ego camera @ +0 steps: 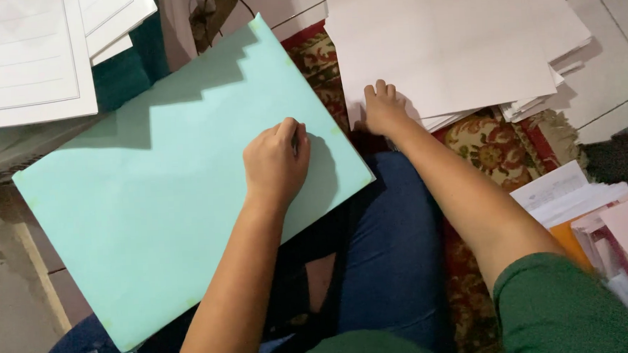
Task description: Folding paper sheets and organizing them into a folder while sitting on the floor.
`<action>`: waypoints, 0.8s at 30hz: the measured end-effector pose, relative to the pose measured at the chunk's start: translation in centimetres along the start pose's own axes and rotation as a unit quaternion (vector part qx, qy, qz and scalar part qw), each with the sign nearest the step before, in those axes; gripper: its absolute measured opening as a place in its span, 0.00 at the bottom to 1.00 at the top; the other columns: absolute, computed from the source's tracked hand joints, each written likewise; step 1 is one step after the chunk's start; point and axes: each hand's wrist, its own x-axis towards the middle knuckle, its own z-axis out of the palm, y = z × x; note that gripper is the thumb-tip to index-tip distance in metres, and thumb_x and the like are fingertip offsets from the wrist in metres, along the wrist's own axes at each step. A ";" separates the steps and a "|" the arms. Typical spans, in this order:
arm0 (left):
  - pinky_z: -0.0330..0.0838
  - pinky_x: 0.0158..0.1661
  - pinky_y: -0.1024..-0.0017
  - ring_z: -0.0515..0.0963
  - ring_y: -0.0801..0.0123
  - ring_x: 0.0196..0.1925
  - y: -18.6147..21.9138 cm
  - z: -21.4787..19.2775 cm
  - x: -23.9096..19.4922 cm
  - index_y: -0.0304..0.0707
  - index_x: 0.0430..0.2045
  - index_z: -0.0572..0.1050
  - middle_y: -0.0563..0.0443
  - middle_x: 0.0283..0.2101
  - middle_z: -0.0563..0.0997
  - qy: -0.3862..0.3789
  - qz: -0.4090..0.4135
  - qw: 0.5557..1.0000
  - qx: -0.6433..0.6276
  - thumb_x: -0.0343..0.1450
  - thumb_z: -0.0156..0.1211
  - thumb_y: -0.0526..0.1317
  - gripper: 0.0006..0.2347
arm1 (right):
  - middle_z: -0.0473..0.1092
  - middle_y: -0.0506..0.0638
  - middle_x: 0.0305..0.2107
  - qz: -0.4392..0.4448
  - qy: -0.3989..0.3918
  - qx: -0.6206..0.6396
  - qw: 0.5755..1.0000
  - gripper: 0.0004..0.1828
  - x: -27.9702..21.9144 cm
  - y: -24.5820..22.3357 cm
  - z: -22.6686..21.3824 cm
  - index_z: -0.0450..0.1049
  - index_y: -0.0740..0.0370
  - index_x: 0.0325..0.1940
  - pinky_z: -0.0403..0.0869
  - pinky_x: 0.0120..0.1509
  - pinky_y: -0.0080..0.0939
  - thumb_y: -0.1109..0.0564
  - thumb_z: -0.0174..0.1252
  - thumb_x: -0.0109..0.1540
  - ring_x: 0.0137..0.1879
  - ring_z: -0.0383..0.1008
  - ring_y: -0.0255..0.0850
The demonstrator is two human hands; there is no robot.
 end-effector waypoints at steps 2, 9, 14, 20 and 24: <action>0.70 0.23 0.75 0.74 0.69 0.17 0.0 0.0 0.2 0.47 0.23 0.71 0.58 0.15 0.72 0.008 0.006 1.000 0.002 0.73 0.57 0.38 0.07 | 0.53 0.69 0.62 -0.001 -0.006 -0.001 1.000 0.25 0.3 0.0 0.1 0.61 0.70 0.63 0.62 0.63 0.78 0.67 0.53 0.62 0.70 0.51 0.66; 0.69 0.22 0.76 0.73 0.69 0.16 0.1 -0.1 0.1 0.47 0.22 0.69 0.59 0.14 0.70 0.016 0.006 1.000 0.011 0.73 0.56 0.38 0.08 | 0.53 0.73 0.61 -0.024 -0.013 -0.021 0.999 0.22 -0.2 -0.3 0.3 0.61 0.69 0.59 0.60 0.59 0.82 0.75 0.50 0.61 0.67 0.52 0.68; 0.70 0.22 0.75 0.75 0.68 0.17 0.1 -0.2 0.1 0.46 0.23 0.70 0.58 0.15 0.72 0.018 0.010 1.000 0.009 0.73 0.57 0.38 0.07 | 0.51 0.76 0.62 -0.030 -0.006 -0.011 0.999 0.24 0.6 0.2 1.0 0.61 0.69 0.59 0.59 0.59 0.86 0.77 0.52 0.60 0.68 0.51 0.70; 0.70 0.22 0.77 0.75 0.70 0.16 0.2 -0.3 0.0 0.46 0.22 0.70 0.59 0.14 0.72 0.014 0.005 1.000 0.003 0.73 0.56 0.38 0.08 | 0.53 0.76 0.62 -0.023 0.004 0.020 1.000 0.27 -0.8 -0.6 -0.4 0.63 0.71 0.61 0.60 0.60 0.87 0.78 0.52 0.58 0.69 0.52 0.70; 0.70 0.23 0.78 0.75 0.71 0.16 0.1 -0.1 0.1 0.46 0.23 0.71 0.59 0.14 0.73 0.012 0.004 1.000 0.007 0.73 0.57 0.38 0.07 | 0.53 0.76 0.63 -0.025 0.012 0.021 0.999 0.28 -0.2 0.3 0.5 0.64 0.72 0.62 0.61 0.62 0.85 0.80 0.50 0.57 0.70 0.52 0.69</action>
